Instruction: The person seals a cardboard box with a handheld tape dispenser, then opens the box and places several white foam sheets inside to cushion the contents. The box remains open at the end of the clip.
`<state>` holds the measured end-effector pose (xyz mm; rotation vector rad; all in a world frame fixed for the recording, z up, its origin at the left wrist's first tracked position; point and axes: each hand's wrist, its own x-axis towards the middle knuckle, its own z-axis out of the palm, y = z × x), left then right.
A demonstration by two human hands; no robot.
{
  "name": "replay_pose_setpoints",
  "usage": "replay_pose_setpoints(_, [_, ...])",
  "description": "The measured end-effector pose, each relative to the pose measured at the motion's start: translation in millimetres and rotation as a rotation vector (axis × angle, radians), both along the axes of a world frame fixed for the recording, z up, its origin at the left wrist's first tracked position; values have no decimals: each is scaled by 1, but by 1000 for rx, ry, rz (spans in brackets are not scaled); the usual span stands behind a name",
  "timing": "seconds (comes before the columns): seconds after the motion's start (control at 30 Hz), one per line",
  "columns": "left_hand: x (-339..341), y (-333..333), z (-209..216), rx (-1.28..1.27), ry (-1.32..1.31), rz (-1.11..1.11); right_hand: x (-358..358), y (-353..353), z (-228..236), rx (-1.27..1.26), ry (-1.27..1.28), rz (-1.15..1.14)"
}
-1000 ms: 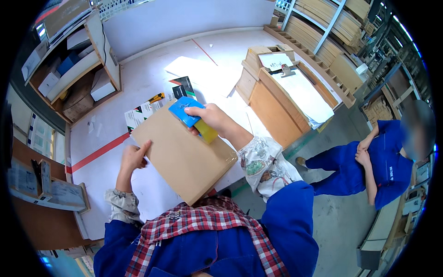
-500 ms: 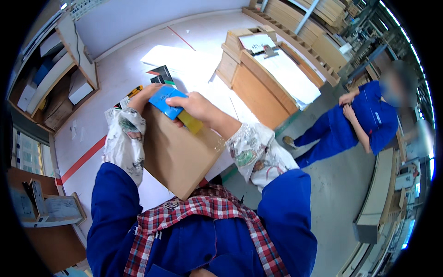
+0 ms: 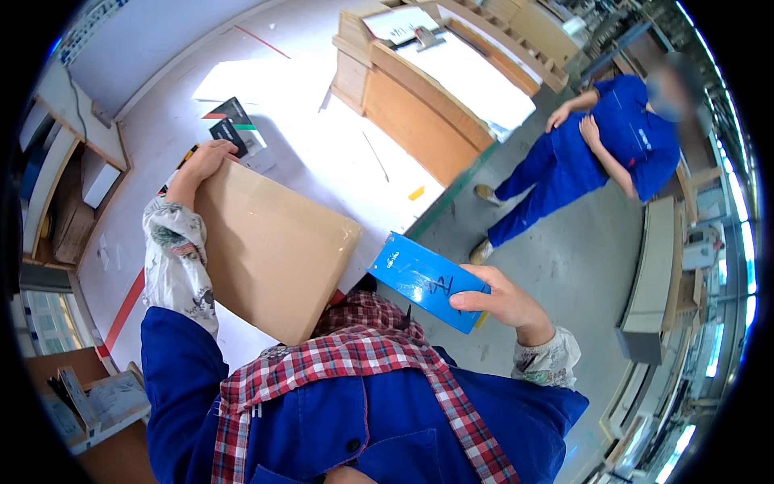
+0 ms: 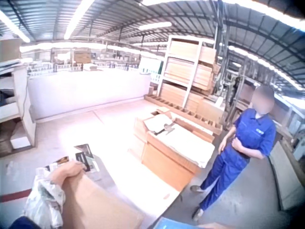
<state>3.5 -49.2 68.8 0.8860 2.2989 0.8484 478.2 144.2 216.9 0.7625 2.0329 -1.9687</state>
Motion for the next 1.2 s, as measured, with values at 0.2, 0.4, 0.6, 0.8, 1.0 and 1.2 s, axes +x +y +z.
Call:
replay_pose_setpoints(0.2, [-4, -7, -6, 56, -139, 42, 12, 15, -30, 15, 32, 36])
replay_pose_setpoints(0.4, [1, -1, 2, 43, -148, 106, 13, 14, -27, -13, 101, -37])
replay_pose_setpoints(0.6, [1, -2, 1, 52, -148, 98, 21, 16, -6, -14, 175, -28])
replay_pose_setpoints(0.8, [1, -4, -1, 79, -137, 94, 13, 29, -28, -33, 88, 1])
replay_pose_setpoints(1.0, [0, -6, -2, 77, -148, 96, 14, 28, -39, -38, 45, -7])
replay_pose_setpoints(1.2, [9, -2, 7, 51, -118, 113, 18, 22, -36, -42, 87, -66])
